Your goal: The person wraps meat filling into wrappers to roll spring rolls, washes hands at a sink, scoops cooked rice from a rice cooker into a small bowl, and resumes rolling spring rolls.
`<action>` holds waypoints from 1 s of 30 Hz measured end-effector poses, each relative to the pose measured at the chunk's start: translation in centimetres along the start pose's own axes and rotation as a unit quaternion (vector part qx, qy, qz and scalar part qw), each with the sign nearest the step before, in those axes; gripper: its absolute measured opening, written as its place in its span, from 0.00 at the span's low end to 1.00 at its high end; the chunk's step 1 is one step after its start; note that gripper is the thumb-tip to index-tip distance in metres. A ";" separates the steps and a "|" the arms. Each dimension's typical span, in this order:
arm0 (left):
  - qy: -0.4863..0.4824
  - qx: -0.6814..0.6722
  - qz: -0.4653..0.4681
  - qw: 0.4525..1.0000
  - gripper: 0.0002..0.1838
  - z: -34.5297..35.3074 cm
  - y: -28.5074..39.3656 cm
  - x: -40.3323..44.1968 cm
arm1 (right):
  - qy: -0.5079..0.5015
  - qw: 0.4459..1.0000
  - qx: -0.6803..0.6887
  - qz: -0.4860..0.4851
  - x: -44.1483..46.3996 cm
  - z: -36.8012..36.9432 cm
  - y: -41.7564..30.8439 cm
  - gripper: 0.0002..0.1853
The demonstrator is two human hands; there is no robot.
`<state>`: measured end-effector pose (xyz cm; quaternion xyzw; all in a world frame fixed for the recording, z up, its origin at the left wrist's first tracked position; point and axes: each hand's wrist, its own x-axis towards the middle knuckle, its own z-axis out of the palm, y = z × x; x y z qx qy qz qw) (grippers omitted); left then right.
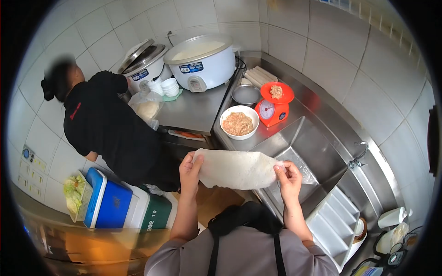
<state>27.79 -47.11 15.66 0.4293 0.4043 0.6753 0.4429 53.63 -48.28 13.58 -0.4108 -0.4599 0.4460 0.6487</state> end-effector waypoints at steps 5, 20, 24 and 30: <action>-0.005 0.025 0.014 1.000 0.06 0.0 0.0 1.5 | 0.018 0.999 0.017 -0.048 1.1 -0.3 0.0 0.03; -0.167 0.008 -0.033 0.985 0.06 4.2 -3.7 8.2 | 0.147 0.970 -0.056 -0.184 1.4 -0.9 -1.5 0.06; -0.165 0.021 -0.037 0.985 0.06 4.0 -3.7 10.0 | 0.134 0.981 -0.015 -0.139 1.7 -0.2 -1.6 0.06; -0.180 0.002 -0.030 0.983 0.10 5.1 -2.7 11.1 | 0.162 0.970 -0.105 -0.147 2.0 0.6 -1.8 0.05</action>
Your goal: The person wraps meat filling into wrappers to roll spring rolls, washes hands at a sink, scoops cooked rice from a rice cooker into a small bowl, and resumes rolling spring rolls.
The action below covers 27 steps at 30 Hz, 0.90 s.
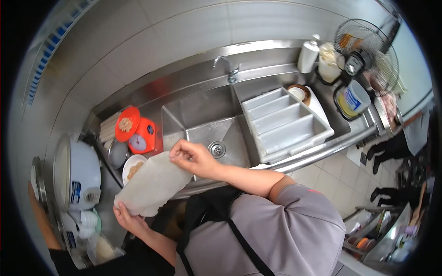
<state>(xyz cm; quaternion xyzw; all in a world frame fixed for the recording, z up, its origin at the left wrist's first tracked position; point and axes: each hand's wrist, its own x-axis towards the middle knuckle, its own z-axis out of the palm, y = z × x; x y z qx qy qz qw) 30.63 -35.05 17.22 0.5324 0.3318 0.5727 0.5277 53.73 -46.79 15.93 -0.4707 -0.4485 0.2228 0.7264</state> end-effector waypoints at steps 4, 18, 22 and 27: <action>-0.041 -0.010 -0.019 0.999 0.12 -1.5 -1.9 1.7 | 0.013 1.000 -0.006 -0.010 -0.1 0.0 -0.2 0.04; -0.034 -0.016 -0.029 0.999 0.11 0.4 -4.1 3.2 | 0.057 0.997 -0.002 0.050 -0.4 -1.0 0.9 0.03; -0.037 -0.014 -0.007 0.999 0.13 0.2 -2.7 2.8 | 0.054 0.996 0.025 0.070 0.4 -0.4 0.4 0.05; -0.015 -0.037 0.003 0.999 0.08 -0.6 -1.0 1.3 | 0.023 0.997 0.034 0.066 1.0 0.3 1.0 0.05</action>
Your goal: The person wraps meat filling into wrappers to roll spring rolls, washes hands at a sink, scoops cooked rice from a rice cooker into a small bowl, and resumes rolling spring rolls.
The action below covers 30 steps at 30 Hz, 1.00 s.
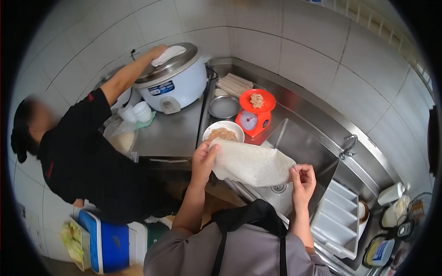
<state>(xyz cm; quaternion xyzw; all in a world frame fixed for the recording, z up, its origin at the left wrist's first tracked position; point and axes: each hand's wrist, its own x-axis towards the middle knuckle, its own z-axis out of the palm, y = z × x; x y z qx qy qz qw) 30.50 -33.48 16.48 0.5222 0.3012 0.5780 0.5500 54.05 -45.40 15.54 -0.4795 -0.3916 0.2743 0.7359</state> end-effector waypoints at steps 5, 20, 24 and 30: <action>0.065 0.020 0.000 0.998 0.06 -0.7 1.4 -2.5 | -0.045 0.999 0.012 0.003 0.1 0.8 0.1 0.06; 0.263 0.058 0.076 0.960 0.09 -3.9 6.3 -10.6 | -0.218 0.963 0.099 0.125 0.2 6.7 7.5 0.10; 0.244 0.161 0.078 0.953 0.08 -5.8 7.8 -11.6 | -0.294 0.950 -0.070 0.082 -0.3 8.8 9.3 0.11; 0.209 0.136 0.032 0.968 0.05 -7.3 7.5 -10.0 | -0.379 0.906 -0.179 -0.050 -0.8 11.2 7.9 0.08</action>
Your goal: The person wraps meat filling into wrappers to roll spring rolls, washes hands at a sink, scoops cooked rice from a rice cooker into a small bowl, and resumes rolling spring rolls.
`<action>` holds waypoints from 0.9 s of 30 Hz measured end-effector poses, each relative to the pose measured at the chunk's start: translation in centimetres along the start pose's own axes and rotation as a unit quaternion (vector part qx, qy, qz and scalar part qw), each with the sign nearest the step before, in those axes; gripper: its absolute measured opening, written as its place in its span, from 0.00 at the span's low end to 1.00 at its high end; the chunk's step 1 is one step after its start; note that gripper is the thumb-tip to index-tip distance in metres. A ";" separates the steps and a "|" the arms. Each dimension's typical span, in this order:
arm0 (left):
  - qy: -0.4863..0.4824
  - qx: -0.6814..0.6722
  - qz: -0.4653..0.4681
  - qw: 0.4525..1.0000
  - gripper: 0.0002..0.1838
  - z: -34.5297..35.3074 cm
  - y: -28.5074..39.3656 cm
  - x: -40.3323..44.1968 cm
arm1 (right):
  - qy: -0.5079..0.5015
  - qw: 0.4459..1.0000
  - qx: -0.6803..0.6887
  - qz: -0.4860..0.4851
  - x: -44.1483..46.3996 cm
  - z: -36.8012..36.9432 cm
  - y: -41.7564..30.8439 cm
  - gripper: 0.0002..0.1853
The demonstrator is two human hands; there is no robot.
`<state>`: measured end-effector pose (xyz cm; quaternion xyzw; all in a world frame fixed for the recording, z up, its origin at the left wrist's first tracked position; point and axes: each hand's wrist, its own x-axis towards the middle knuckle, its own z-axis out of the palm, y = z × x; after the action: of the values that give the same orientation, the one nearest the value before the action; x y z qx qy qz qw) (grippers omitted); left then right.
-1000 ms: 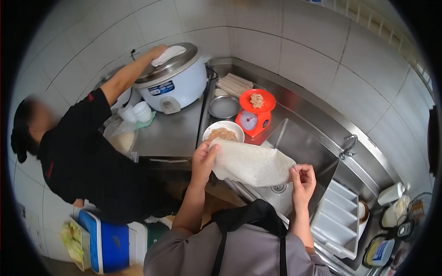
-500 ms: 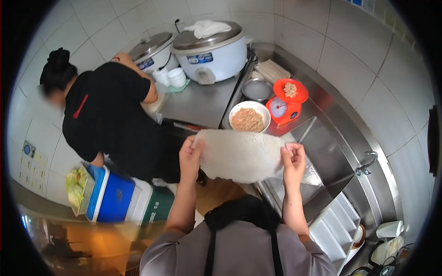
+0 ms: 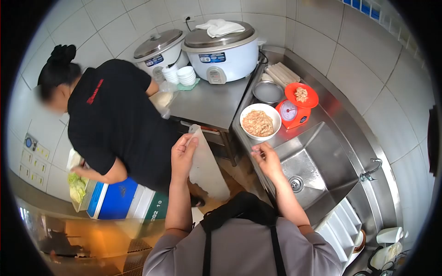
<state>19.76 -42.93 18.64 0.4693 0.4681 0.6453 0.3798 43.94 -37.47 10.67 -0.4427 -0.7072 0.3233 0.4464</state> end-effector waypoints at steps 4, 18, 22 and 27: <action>-0.028 -0.039 -0.016 0.999 0.04 1.3 0.0 2.7 | 0.025 0.999 0.024 -0.001 -0.6 -0.3 -0.2 0.06; -0.045 0.402 0.075 0.911 0.21 -7.6 -14.6 30.9 | 0.255 0.858 0.426 0.129 2.2 -7.2 4.3 0.12; 0.023 0.648 0.086 0.757 0.35 -10.4 -22.3 32.5 | 0.374 0.884 0.237 0.151 2.5 -9.7 6.4 0.12; -0.087 0.339 0.191 0.917 0.28 1.0 -21.3 30.4 | 0.526 0.789 -0.178 0.262 -3.3 -19.7 12.2 0.12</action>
<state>13.53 -8.56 5.87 0.7049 0.5248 0.4650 0.1069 66.90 -34.42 6.82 -0.7843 -0.2645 0.0134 0.5611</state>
